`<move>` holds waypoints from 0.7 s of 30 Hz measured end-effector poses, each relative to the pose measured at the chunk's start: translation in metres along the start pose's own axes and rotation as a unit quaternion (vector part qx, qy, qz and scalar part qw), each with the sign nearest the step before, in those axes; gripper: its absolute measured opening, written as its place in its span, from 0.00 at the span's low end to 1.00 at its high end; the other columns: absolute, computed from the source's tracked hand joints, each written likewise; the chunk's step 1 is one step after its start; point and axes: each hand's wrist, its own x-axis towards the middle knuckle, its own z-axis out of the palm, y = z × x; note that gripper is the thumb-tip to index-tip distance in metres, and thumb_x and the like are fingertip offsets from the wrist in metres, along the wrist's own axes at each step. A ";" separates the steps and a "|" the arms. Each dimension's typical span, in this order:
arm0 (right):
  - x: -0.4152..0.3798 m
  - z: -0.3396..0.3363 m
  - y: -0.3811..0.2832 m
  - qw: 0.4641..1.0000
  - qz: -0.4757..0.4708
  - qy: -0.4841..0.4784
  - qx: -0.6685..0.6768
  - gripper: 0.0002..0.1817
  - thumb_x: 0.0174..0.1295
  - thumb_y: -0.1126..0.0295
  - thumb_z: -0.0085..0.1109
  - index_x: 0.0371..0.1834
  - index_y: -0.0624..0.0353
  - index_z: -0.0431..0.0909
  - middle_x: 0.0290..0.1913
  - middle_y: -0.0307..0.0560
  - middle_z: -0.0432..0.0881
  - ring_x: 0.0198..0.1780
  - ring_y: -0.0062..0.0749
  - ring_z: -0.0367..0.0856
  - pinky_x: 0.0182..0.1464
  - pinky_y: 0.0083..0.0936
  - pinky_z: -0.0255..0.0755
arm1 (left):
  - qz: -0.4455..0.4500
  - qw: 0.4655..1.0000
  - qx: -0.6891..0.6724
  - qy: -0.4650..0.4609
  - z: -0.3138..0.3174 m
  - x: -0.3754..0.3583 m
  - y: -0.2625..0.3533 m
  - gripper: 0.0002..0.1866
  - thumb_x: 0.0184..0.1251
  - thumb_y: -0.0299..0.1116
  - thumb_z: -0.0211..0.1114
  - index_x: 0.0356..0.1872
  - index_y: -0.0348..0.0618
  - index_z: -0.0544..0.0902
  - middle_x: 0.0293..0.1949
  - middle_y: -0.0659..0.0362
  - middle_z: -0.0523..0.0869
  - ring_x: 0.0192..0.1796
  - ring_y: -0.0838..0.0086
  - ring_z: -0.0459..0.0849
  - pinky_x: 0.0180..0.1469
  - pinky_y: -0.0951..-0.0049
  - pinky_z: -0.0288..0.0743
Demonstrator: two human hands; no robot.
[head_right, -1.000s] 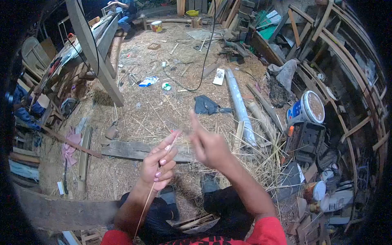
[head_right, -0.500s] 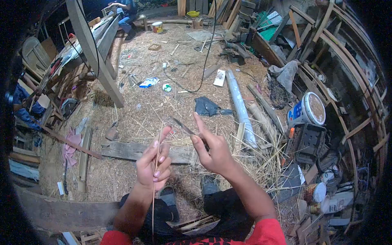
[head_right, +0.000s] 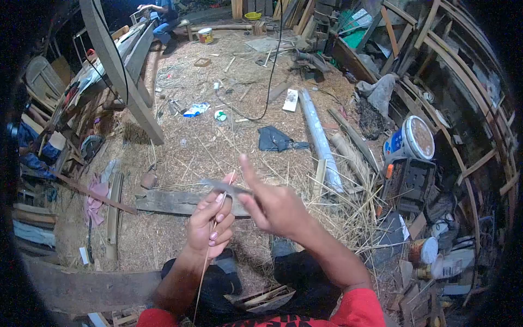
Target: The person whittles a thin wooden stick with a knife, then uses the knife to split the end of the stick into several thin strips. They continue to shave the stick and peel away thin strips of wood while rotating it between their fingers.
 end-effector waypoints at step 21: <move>-0.002 0.012 0.002 0.999 -0.030 -0.010 0.031 0.40 0.68 0.67 0.56 0.77 0.66 0.46 0.19 0.58 0.79 0.21 0.53 0.81 0.25 0.42 0.73 | -0.033 0.999 -0.018 0.011 -0.002 0.000 0.002 0.27 0.78 0.29 0.46 0.76 0.48 0.57 0.26 0.66 0.68 0.14 0.88 0.58 0.10 0.88 0.51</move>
